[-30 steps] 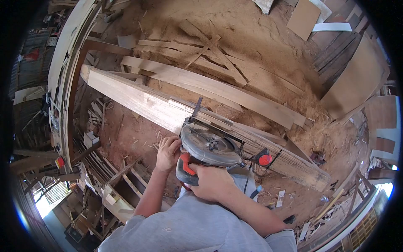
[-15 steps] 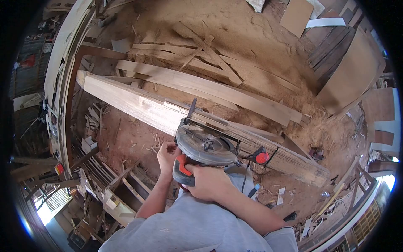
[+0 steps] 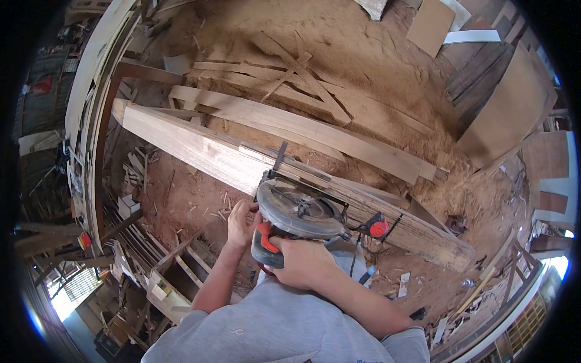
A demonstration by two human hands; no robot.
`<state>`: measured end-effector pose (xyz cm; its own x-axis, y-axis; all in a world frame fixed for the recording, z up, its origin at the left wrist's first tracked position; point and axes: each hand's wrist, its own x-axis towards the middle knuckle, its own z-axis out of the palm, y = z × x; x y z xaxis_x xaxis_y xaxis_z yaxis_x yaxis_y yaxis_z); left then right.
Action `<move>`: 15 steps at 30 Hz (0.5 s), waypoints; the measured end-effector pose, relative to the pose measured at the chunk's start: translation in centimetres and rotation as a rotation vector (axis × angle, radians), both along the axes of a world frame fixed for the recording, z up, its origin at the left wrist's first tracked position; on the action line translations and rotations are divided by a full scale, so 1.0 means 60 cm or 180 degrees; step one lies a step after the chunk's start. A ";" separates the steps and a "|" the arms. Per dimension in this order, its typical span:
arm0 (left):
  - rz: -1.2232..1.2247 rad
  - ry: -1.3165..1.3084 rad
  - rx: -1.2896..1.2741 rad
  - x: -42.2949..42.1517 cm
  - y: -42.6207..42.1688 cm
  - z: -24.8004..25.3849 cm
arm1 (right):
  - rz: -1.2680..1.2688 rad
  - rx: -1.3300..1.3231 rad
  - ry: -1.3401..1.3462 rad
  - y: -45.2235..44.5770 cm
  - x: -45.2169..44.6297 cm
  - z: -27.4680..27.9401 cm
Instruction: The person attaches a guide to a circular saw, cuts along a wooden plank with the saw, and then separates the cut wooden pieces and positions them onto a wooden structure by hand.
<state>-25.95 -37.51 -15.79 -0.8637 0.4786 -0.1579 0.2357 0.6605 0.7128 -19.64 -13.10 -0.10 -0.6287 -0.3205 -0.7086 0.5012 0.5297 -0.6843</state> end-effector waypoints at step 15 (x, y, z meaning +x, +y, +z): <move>-0.0589 -0.0545 0.0213 -0.053 -0.030 -0.005 | 0.0099 0.0034 -0.0150 -0.002 0.000 -0.001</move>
